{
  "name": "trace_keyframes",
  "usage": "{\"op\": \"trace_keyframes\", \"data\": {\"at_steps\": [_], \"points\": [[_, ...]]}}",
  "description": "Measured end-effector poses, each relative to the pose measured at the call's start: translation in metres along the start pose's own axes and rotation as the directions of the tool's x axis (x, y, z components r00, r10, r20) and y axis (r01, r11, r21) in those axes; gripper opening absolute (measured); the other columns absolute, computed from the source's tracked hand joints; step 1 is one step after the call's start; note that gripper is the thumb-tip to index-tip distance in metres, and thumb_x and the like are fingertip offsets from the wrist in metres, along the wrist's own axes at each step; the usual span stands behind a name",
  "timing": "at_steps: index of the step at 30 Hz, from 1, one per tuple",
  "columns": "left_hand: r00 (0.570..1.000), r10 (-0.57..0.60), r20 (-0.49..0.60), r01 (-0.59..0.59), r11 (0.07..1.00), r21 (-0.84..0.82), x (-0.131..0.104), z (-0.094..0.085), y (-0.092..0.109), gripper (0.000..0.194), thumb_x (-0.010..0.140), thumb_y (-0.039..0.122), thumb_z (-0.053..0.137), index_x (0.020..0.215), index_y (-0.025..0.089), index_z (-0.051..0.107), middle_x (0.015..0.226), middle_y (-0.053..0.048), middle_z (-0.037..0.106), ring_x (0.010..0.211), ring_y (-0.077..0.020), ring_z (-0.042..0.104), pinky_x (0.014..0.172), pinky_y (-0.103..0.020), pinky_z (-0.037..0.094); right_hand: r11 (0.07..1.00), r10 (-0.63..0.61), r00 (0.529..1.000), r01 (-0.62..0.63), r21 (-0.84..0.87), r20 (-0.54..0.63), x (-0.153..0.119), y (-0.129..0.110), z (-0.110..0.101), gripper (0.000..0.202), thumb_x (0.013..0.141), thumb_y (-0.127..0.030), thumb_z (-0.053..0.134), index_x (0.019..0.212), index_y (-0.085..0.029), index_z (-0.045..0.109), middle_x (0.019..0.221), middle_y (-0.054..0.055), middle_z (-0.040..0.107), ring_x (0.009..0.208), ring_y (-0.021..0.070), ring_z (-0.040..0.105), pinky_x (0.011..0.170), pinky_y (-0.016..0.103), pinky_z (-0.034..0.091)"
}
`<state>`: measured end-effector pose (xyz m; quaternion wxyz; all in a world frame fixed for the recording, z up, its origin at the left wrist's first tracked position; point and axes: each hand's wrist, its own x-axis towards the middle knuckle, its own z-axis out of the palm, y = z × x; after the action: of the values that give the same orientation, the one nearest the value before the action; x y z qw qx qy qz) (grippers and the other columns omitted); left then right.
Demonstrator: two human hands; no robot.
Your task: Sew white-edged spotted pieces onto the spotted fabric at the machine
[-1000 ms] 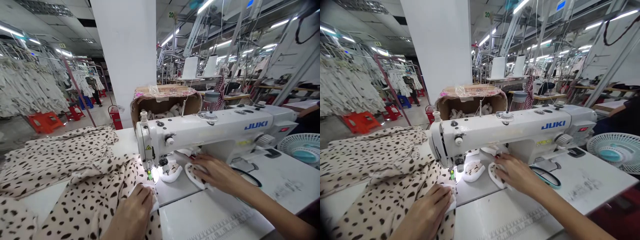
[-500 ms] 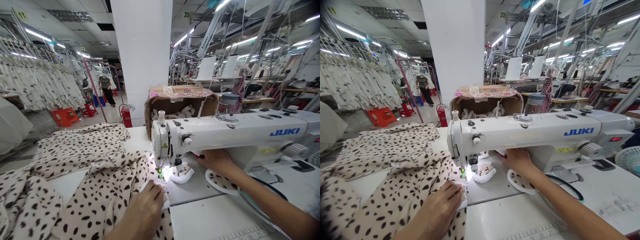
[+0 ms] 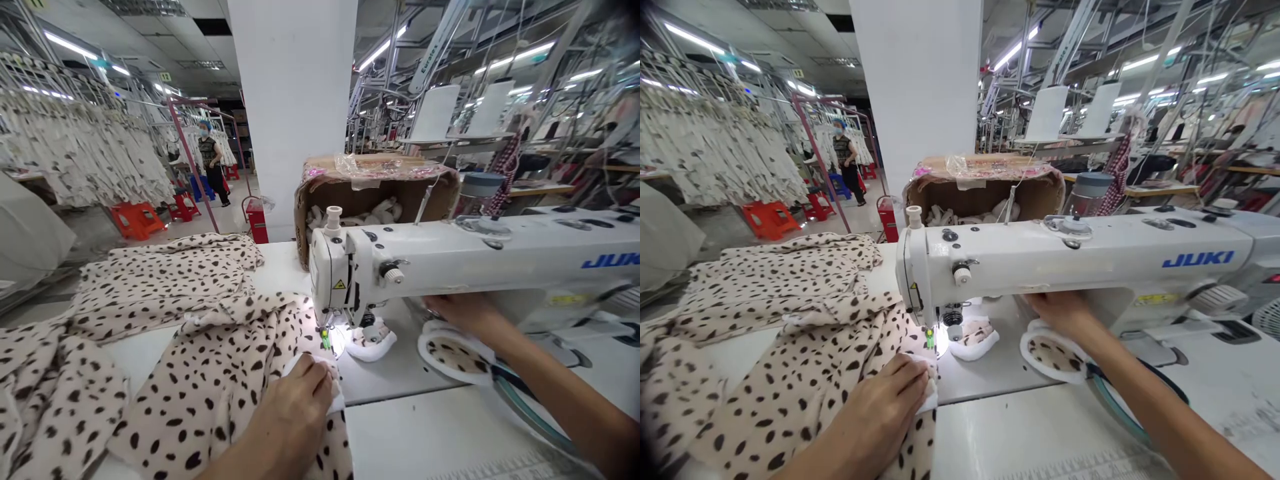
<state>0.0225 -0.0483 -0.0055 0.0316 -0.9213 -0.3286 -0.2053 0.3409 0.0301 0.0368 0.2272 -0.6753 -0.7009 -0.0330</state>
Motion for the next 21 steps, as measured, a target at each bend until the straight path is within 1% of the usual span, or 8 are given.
{"op": "trace_keyframes", "data": {"at_steps": [2, 4, 7, 10, 12, 15, 18, 21], "points": [[1.0, -0.004, 0.011, 0.004, 1.0, -0.001, 0.0, 0.001, 0.0, 0.022, 0.089, 0.001, 0.047, 0.105, 0.01, 0.06, 0.101, -0.01, 0.067, 0.091, -0.0232, 0.062, 0.067, -0.032, 0.061, 0.998, 0.039, 0.998, -0.036, -0.057, 0.054, -0.029, -0.002, -0.007, 0.021, 0.092, -0.042, 0.052, 0.084, -0.024, 0.06, 0.068, 0.005, 0.064, 0.063, 0.0254, 0.064, 0.053, 0.035, 0.047], [1.0, -0.002, 0.012, 0.002, 1.0, 0.005, -0.001, 0.002, -0.001, 0.021, 0.089, 0.002, 0.046, 0.104, 0.01, 0.06, 0.1, -0.01, 0.066, 0.089, -0.0231, 0.063, 0.065, -0.031, 0.06, 0.996, 0.044, 0.993, -0.036, -0.083, 0.106, -0.058, -0.007, -0.013, 0.029, 0.094, -0.045, 0.039, 0.085, -0.025, 0.059, 0.061, 0.005, 0.063, 0.055, 0.0287, 0.064, 0.047, 0.036, 0.04], [1.0, 0.004, 0.018, -0.005, 1.0, 0.025, 0.0, 0.002, 0.0, 0.023, 0.089, 0.002, 0.047, 0.107, 0.01, 0.058, 0.102, -0.011, 0.066, 0.09, -0.0234, 0.063, 0.063, -0.029, 0.058, 0.995, -0.097, 0.97, 0.093, 0.03, 0.225, -0.089, -0.024, -0.015, 0.034, 0.093, -0.044, 0.035, 0.09, -0.025, 0.064, 0.078, 0.008, 0.071, 0.067, 0.0265, 0.069, 0.058, 0.035, 0.048], [1.0, -0.001, 0.016, 0.0, 0.999, 0.035, 0.0, 0.0, 0.001, 0.027, 0.088, 0.001, 0.046, 0.111, 0.01, 0.056, 0.104, -0.011, 0.066, 0.093, -0.0233, 0.063, 0.065, -0.029, 0.059, 0.961, -0.227, 0.896, 0.143, 0.236, 0.382, -0.092, -0.045, -0.005, 0.042, 0.095, -0.04, 0.035, 0.123, -0.025, 0.062, 0.104, 0.007, 0.073, 0.094, 0.0243, 0.07, 0.078, 0.033, 0.053], [1.0, 0.006, 0.008, -0.006, 0.999, 0.032, 0.001, 0.0, 0.0, 0.027, 0.088, 0.001, 0.045, 0.111, 0.01, 0.056, 0.105, -0.011, 0.066, 0.093, -0.0233, 0.063, 0.064, -0.029, 0.06, 0.965, -0.174, 0.882, 0.065, 0.252, 0.438, -0.083, -0.055, 0.003, 0.049, 0.096, -0.043, 0.033, 0.138, -0.026, 0.052, 0.109, 0.007, 0.072, 0.099, 0.025, 0.069, 0.08, 0.035, 0.053], [0.999, 0.039, 0.002, -0.039, 0.998, 0.047, 0.001, 0.003, -0.003, 0.028, 0.086, 0.001, 0.044, 0.11, 0.009, 0.056, 0.104, -0.013, 0.065, 0.091, -0.0241, 0.062, 0.061, -0.029, 0.06, 0.989, 0.032, 0.926, -0.083, 0.121, 0.376, -0.075, -0.062, 0.006, 0.062, 0.098, -0.045, 0.023, 0.15, -0.015, 0.035, 0.086, 0.011, 0.072, 0.082, 0.0315, 0.069, 0.069, 0.041, 0.052], [0.997, 0.076, -0.021, -0.074, 0.995, 0.067, 0.001, 0.007, -0.006, 0.031, 0.086, -0.001, 0.043, 0.112, 0.008, 0.055, 0.102, -0.014, 0.065, 0.09, -0.0248, 0.062, 0.06, -0.029, 0.06, 0.984, 0.058, 0.929, -0.116, 0.137, 0.366, -0.086, -0.069, 0.001, 0.059, 0.099, -0.052, 0.023, 0.144, -0.019, 0.043, 0.086, 0.009, 0.071, 0.082, 0.0303, 0.069, 0.07, 0.04, 0.051], [0.997, 0.071, -0.014, -0.07, 0.995, 0.066, 0.002, 0.004, -0.005, 0.031, 0.086, -0.002, 0.041, 0.112, 0.005, 0.056, 0.101, -0.015, 0.065, 0.092, -0.026, 0.061, 0.062, -0.032, 0.061, 0.962, -0.042, 0.879, -0.092, 0.257, 0.474, -0.102, -0.078, -0.002, 0.047, 0.1, -0.057, 0.027, 0.111, -0.028, 0.062, 0.09, 0.004, 0.072, 0.083, 0.0247, 0.069, 0.07, 0.034, 0.049]]}}
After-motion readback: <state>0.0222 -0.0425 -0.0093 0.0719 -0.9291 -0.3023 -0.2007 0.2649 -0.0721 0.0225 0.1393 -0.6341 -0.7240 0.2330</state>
